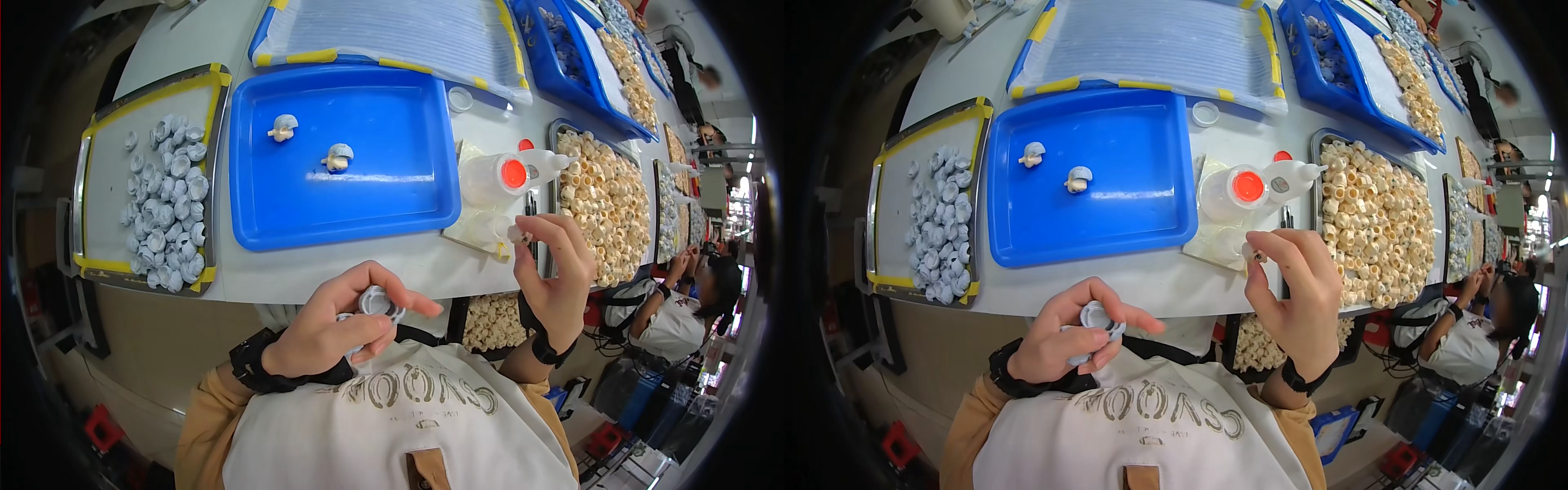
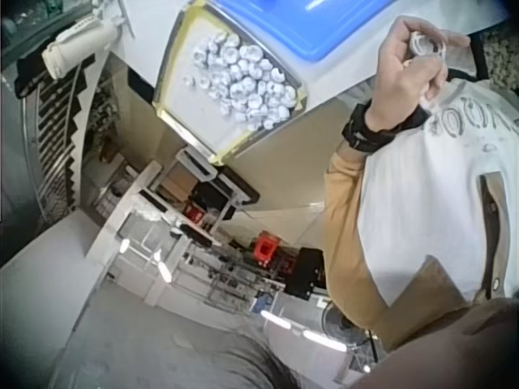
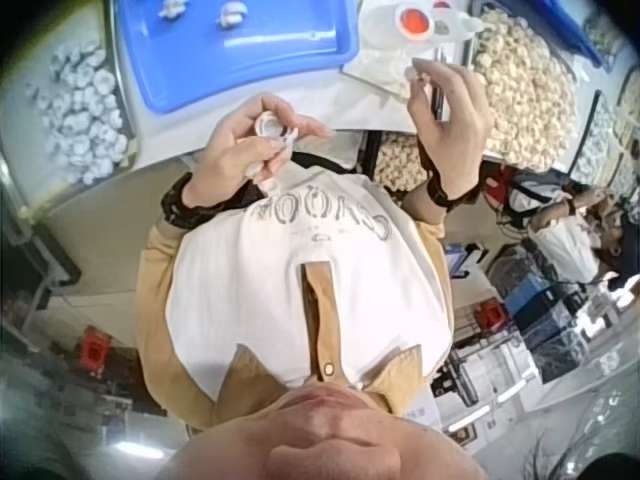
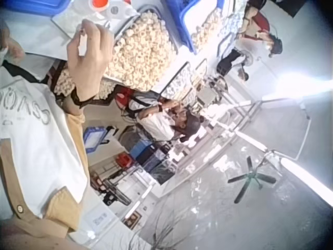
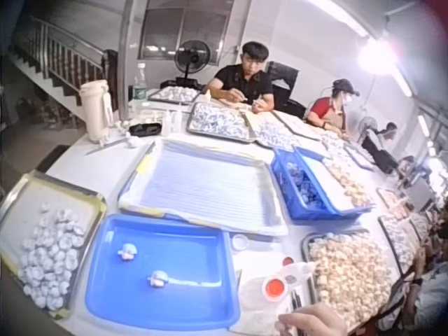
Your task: The person assembles small decorative items by inserting a beige component into a gray shell-like piece. They use a squeeze bottle to apply adhesive to the beige component before assembly. Completed items are placed on a blue tray.
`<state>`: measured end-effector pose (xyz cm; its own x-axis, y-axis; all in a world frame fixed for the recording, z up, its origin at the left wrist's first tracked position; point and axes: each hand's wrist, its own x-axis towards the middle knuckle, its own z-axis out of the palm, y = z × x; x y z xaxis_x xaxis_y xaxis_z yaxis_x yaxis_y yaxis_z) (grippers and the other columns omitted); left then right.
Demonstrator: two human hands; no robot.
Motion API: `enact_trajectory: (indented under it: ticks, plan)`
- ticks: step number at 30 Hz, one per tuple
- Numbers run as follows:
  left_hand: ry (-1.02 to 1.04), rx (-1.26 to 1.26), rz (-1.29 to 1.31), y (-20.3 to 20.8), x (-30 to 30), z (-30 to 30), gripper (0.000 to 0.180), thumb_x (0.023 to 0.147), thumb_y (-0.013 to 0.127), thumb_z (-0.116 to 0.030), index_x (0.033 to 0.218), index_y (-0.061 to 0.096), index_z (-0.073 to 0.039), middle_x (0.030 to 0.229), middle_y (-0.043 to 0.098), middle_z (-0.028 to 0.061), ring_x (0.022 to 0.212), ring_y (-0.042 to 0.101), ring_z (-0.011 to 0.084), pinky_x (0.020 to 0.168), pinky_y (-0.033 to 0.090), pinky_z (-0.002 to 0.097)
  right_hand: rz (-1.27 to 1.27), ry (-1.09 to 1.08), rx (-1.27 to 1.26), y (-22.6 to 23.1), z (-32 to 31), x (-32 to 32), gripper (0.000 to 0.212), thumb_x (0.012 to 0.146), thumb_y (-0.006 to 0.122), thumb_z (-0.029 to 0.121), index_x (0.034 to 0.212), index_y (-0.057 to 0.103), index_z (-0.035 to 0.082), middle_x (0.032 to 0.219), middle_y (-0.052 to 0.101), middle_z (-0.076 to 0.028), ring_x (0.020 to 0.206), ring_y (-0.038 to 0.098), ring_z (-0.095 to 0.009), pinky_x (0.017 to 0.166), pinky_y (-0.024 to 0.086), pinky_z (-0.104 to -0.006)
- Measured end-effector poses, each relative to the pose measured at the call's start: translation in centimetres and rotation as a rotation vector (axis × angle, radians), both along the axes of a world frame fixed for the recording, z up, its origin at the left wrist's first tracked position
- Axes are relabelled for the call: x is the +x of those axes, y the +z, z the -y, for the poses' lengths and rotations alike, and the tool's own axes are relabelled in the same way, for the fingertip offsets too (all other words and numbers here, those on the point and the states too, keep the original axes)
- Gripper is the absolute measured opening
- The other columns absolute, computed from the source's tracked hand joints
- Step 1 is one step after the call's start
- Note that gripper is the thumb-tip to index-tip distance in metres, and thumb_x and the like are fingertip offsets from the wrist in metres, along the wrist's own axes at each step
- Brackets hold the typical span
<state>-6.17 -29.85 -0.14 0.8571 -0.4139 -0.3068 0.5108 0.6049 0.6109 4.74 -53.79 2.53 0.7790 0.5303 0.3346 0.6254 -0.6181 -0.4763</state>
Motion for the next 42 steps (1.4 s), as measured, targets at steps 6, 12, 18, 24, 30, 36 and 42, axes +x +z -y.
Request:
enact_trajectory:
  ticks: [6, 12, 18, 24, 30, 36, 42]
  plan:
    - [0.0, 0.062, 0.014, 0.29, 0.1, -0.14, 0.024, 0.08, 0.05, -0.003, 0.103, 0.045, -0.002, 0.109, 0.06, 0.0284, 0.051, 0.043, 0.0052, 0.047, 0.038, 0.0195, -0.043, 0.014, 0.012, -0.4, -0.09, 0.15, 0.032, 0.07, 0.064, -0.006, 0.101, 0.064, 0.003, 0.086, 0.059, -0.011, 0.072, 0.058, -0.024, 0.061, 0.046, -0.0325]
    - [-0.097, 0.076, 0.098, -0.21, -0.34, 0.06, 0.037, 0.086, 0.059, -0.006, 0.121, 0.049, 0.0, 0.109, 0.064, 0.0124, 0.078, 0.057, 0.0057, 0.069, 0.046, 0.0205, -0.036, 0.003, -0.009, -0.5, -0.12, 0.3, 0.032, 0.071, 0.064, -0.005, 0.102, 0.064, 0.002, 0.086, 0.059, -0.011, 0.072, 0.058, -0.024, 0.061, 0.046, -0.0324]
    - [-0.109, 0.239, 0.205, 0.2, -0.25, -0.22, 0.035, 0.082, 0.072, -0.012, 0.113, 0.062, -0.001, 0.099, 0.065, 0.0052, 0.092, 0.058, 0.0073, 0.082, 0.046, 0.024, -0.018, 0.002, -0.04, -0.98, -0.01, 0.35, 0.03, 0.071, 0.067, -0.003, 0.101, 0.065, 0.002, 0.085, 0.06, -0.011, 0.071, 0.058, -0.025, 0.062, 0.047, -0.0336]
    - [-0.071, 0.353, 0.29, -0.02, -0.06, -0.18, 0.041, 0.071, 0.08, -0.011, 0.108, 0.066, 0.001, 0.08, 0.057, 0.0018, 0.071, 0.048, 0.0086, 0.064, 0.036, 0.0243, 0.044, 0.039, -0.086, -0.62, -0.42, 0.71, 0.031, 0.07, 0.068, -0.003, 0.1, 0.065, 0.003, 0.084, 0.06, -0.008, 0.076, 0.056, -0.024, 0.064, 0.046, -0.0343]
    - [-0.032, 0.391, 0.258, 0.37, -0.17, 0.07, 0.044, 0.077, 0.063, -0.007, 0.119, 0.059, 0.004, 0.091, 0.056, 0.0055, 0.081, 0.052, 0.0123, 0.074, 0.04, 0.0254, 0.025, 0.046, -0.064, -0.76, -0.25, 0.6, 0.031, 0.07, 0.068, -0.003, 0.1, 0.066, 0.004, 0.085, 0.06, -0.008, 0.077, 0.055, -0.025, 0.065, 0.046, -0.035]
    - [-0.046, 0.414, 0.24, 0.33, -0.29, -0.14, 0.045, 0.079, 0.057, -0.005, 0.122, 0.056, 0.005, 0.097, 0.058, 0.0087, 0.092, 0.056, 0.0153, 0.081, 0.042, 0.0275, 0.054, 0.053, -0.078, -0.73, -0.02, 0.49, 0.031, 0.069, 0.069, -0.003, 0.1, 0.067, 0.005, 0.086, 0.059, -0.008, 0.078, 0.054, -0.025, 0.064, 0.046, -0.0346]
    - [-0.046, 0.414, 0.272, 0.01, -0.32, -0.06, 0.039, 0.078, 0.062, 0.0, 0.116, 0.059, 0.002, 0.102, 0.061, 0.0104, 0.095, 0.057, 0.0143, 0.083, 0.043, 0.028, 0.026, 0.025, -0.07, -0.63, 0.03, 0.3, 0.032, 0.07, 0.069, -0.003, 0.101, 0.067, 0.005, 0.086, 0.059, -0.008, 0.078, 0.054, -0.025, 0.063, 0.046, -0.0346]
